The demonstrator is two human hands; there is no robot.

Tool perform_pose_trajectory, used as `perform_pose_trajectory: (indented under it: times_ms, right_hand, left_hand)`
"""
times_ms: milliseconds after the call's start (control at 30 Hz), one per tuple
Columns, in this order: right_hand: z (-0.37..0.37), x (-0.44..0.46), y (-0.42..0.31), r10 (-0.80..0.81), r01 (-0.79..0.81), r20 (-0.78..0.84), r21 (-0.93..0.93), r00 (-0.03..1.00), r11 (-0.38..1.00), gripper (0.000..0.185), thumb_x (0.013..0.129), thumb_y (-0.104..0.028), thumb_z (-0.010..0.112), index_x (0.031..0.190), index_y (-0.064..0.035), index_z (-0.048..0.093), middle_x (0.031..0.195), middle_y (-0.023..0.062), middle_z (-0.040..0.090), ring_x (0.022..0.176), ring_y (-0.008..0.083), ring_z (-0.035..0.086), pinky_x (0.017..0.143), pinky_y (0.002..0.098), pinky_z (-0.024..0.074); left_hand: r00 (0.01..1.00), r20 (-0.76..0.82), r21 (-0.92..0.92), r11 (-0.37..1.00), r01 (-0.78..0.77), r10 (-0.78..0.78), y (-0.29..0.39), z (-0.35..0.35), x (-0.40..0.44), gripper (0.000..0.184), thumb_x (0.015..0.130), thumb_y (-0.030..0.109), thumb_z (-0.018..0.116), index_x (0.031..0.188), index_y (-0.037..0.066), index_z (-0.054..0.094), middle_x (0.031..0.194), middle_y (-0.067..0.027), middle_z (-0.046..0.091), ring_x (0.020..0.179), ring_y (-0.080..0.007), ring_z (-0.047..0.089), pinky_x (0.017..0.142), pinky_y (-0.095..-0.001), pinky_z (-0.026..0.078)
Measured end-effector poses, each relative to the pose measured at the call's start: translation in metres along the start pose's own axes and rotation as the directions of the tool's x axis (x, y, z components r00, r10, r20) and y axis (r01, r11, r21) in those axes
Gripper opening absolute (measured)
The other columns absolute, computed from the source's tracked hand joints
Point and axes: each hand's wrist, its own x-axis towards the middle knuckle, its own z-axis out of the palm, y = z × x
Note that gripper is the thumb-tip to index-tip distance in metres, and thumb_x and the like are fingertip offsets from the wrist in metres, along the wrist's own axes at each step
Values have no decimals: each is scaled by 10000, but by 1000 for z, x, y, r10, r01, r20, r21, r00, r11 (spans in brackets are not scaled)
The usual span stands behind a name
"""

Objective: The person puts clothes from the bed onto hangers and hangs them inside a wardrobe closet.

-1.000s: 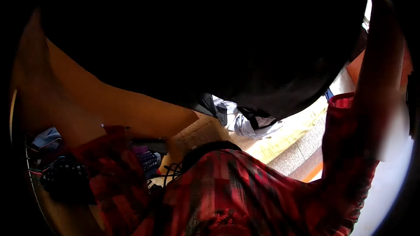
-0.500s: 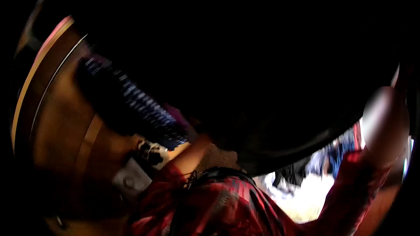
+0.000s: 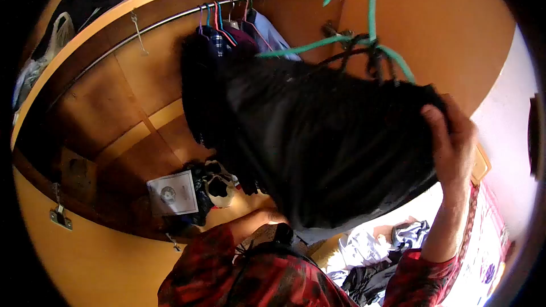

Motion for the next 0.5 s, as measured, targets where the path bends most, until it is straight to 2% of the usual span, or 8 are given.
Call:
perform_pose_trajectory:
  times_ms: [33,100,167,233,267,367,500]
  right_hand:
    - [9,2,0,-13,13,113,5,994,1000,198,850,-136,608,923,48,606,724,126,615,685,143,556,647,284,451]
    - [33,4,-2,88,-179,403,195,911,964,204,849,-152,605,902,45,602,719,146,607,676,173,563,631,319,448]
    - [70,6,-7,19,-213,522,315,853,925,215,850,-177,598,869,36,588,705,182,581,645,220,554,608,356,435]
    - [103,13,-10,-9,-248,656,298,755,922,230,852,-200,592,850,29,572,693,209,555,617,252,538,596,370,425]
    - [120,17,-13,-25,-271,671,333,741,903,229,854,-200,583,855,27,562,689,222,541,629,278,540,604,381,422]
    - [165,38,-23,-58,-289,682,383,729,877,222,855,-190,572,882,30,565,714,223,567,669,258,553,642,379,427]
    - [216,65,-31,-131,-237,615,480,778,845,234,856,-175,556,923,49,567,728,209,589,719,231,565,684,366,433]
  left_hand:
    - [999,-36,3,1000,-3,3,5,-11,-6,459,895,312,532,1265,49,464,1239,-123,488,1057,-242,523,868,-372,459]
    - [994,-105,23,1000,-15,17,13,-29,-15,464,894,309,534,1272,51,457,1250,-120,480,1064,-241,521,872,-372,459]
    - [984,-179,39,999,-8,15,22,-50,-30,469,893,307,536,1278,53,451,1261,-117,473,1071,-240,519,876,-372,458]
    - [968,-248,58,998,-8,22,30,-71,-45,475,891,304,538,1284,55,445,1271,-114,466,1079,-239,518,880,-372,458]
    - [958,-286,63,998,-6,24,35,-83,-54,477,891,303,539,1288,56,441,1277,-112,462,1082,-238,517,881,-372,457]
    - [921,-386,87,996,-10,43,48,-114,-81,486,889,299,542,1297,59,432,1293,-107,451,1093,-236,514,887,-372,457]
    - [866,-497,116,993,6,53,58,-157,-116,499,886,294,546,1310,63,419,1315,-101,436,1108,-234,510,894,-373,456]
